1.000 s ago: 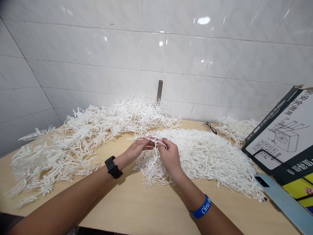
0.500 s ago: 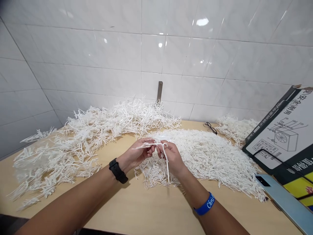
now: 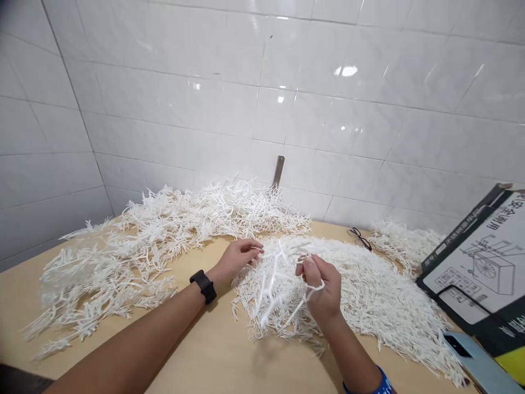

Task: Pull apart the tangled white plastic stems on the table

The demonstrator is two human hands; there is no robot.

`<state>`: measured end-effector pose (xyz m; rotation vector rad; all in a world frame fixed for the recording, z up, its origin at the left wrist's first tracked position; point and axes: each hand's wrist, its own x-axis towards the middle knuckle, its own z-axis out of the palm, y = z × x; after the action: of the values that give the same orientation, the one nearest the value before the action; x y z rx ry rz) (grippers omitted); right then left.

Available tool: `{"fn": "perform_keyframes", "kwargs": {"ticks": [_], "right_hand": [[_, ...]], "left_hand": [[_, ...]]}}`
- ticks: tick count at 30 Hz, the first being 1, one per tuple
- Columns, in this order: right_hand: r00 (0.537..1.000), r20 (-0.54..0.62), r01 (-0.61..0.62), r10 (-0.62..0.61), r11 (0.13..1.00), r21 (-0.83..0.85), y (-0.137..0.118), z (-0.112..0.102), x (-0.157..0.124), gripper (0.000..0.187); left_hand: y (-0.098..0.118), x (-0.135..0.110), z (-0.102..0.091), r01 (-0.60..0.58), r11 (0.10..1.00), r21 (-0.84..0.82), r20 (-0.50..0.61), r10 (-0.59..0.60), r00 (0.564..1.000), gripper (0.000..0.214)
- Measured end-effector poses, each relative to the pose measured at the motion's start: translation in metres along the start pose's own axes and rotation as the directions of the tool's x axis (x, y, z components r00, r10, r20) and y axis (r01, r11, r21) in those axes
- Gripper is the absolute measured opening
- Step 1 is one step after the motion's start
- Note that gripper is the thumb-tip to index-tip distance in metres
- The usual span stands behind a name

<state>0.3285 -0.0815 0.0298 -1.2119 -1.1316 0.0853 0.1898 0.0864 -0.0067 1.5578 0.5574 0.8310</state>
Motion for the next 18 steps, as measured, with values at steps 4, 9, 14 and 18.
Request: {"fn": "perform_keyframes", "kwargs": {"ticks": [4,9,14,18], "right_hand": [[0.996,0.035,-0.086,0.087,0.996,-0.006,0.011,0.005,0.003,0.048],[0.972,0.132,-0.193,0.196,0.981,-0.032,0.017,0.009,0.003,0.051],[0.935,0.265,-0.221,0.236,0.972,-0.084,0.017,0.017,0.003,0.054],[0.906,0.363,-0.158,0.219,0.969,-0.192,0.015,0.017,0.006,0.051]], "left_hand": [[0.006,-0.012,0.014,-0.275,0.918,0.286,0.110,0.253,0.961,0.020],[0.023,-0.029,0.026,-0.331,0.936,0.121,0.232,0.297,0.926,0.034],[0.031,-0.035,0.035,-0.320,0.944,-0.079,0.322,0.328,0.888,0.030],[0.033,-0.037,0.034,-0.343,0.937,0.074,0.231,0.318,0.920,0.036]]}}
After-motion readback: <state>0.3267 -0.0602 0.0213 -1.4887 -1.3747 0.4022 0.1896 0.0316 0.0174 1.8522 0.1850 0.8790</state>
